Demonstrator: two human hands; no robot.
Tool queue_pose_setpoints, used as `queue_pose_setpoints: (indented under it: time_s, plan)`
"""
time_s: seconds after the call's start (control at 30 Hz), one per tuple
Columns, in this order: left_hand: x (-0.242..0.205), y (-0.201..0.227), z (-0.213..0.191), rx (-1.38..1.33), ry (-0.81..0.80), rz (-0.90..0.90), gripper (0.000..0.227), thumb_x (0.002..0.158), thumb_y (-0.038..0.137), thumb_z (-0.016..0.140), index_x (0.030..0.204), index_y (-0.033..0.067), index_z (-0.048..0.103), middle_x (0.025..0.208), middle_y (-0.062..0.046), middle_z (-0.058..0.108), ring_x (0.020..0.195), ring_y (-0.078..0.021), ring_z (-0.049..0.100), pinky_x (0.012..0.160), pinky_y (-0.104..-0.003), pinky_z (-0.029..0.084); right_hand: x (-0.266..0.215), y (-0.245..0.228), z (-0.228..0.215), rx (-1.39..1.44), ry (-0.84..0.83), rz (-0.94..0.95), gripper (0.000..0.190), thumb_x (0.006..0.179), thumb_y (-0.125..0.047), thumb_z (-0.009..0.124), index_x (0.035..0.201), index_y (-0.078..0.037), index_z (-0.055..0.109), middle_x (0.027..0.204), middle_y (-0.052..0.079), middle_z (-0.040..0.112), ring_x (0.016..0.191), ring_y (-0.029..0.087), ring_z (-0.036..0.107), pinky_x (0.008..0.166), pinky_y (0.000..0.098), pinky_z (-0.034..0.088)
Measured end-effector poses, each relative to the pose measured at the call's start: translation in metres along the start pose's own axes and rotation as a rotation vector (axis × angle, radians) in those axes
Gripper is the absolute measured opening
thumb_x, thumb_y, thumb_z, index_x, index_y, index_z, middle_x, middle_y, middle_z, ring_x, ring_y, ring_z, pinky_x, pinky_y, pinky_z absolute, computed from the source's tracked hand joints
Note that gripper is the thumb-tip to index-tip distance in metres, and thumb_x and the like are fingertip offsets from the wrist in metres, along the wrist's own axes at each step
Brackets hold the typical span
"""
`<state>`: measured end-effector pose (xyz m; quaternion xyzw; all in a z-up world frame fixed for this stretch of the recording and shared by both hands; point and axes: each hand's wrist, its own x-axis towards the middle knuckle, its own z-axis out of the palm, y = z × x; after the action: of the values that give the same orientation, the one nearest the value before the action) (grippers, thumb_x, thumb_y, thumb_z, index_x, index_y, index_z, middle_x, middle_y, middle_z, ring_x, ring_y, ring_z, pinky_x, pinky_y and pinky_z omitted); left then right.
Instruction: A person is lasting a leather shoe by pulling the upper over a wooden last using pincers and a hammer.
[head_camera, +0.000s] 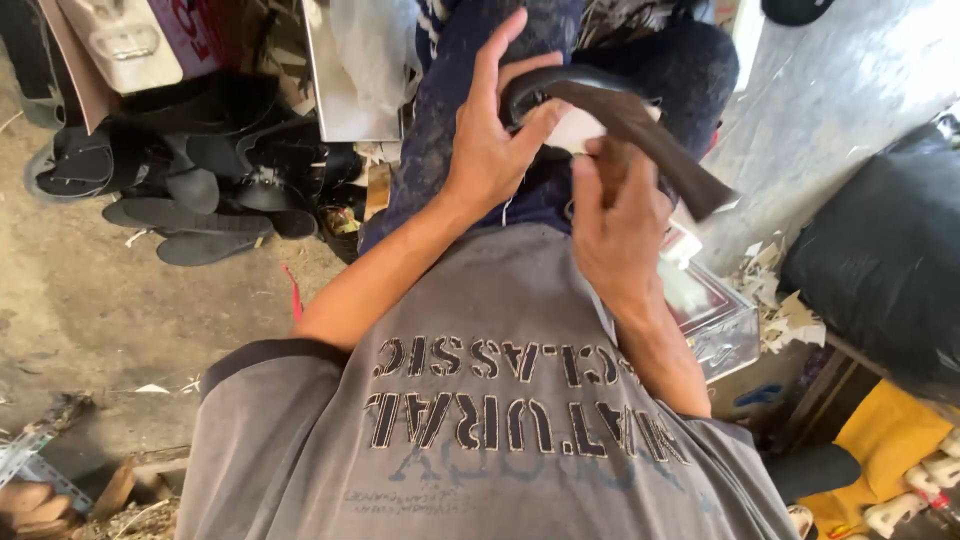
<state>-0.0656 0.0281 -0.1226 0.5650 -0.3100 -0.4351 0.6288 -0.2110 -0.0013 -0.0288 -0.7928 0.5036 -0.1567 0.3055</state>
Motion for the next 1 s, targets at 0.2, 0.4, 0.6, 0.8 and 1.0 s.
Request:
queue_pose_setpoints:
  time_s: [0.2,0.4,0.6,0.8,1.0]
  plan:
    - [-0.008,-0.005,0.001,-0.058,-0.009,-0.031,0.069,0.107,0.031,0.074,0.158,0.0224,0.029,0.142,-0.008,0.072,0.126,-0.0190,0.077,0.110,-0.030,0.062,-0.006,0.002,-0.001,-0.017,0.023,-0.049,0.025,0.110,-0.024,0.051,0.113,0.000,0.057,0.100,0.010,0.068,0.095,0.030,0.067,0.084,0.0441,0.050]
    - [-0.011,-0.007,-0.004,-0.042,0.018,-0.057,0.067,0.104,0.023,0.075,0.156,0.0238,0.033,0.139,-0.006,0.074,0.132,-0.0161,0.071,0.113,-0.031,0.056,-0.015,-0.001,0.009,0.134,-0.009,0.063,0.017,0.110,-0.019,0.052,0.117,-0.003,0.053,0.082,0.006,0.063,0.071,0.022,0.064,0.072,0.0367,0.049]
    - [-0.009,-0.002,-0.005,-0.077,0.012,-0.024,0.058,0.108,0.031,0.070,0.155,0.0276,0.036,0.143,-0.008,0.069,0.131,-0.0224,0.072,0.111,-0.037,0.060,0.019,0.004,-0.034,0.446,-0.298,0.263,0.028,0.104,-0.010,0.063,0.123,-0.008,0.044,0.082,0.007,0.055,0.057,0.014,0.055,0.050,0.0271,0.047]
    - [0.007,-0.015,-0.005,-0.085,-0.057,0.048,0.060,0.098,0.019,0.079,0.147,0.0243,0.046,0.146,-0.008,0.062,0.136,-0.0246,0.062,0.114,-0.040,0.055,0.031,0.009,-0.063,0.172,-0.118,-0.080,0.016,0.113,-0.004,0.050,0.129,0.000,0.053,0.086,0.008,0.064,0.065,0.015,0.061,0.063,0.0311,0.054]
    - [0.004,-0.013,0.002,-0.090,-0.017,0.045,0.056,0.096,0.014,0.079,0.142,0.0225,0.048,0.143,-0.005,0.064,0.129,-0.0211,0.066,0.111,-0.036,0.057,0.060,0.134,-0.078,0.160,-0.637,-0.474,0.050,0.094,-0.028,0.056,0.137,-0.004,0.048,0.111,0.021,0.061,0.085,0.033,0.065,0.073,0.0411,0.054]
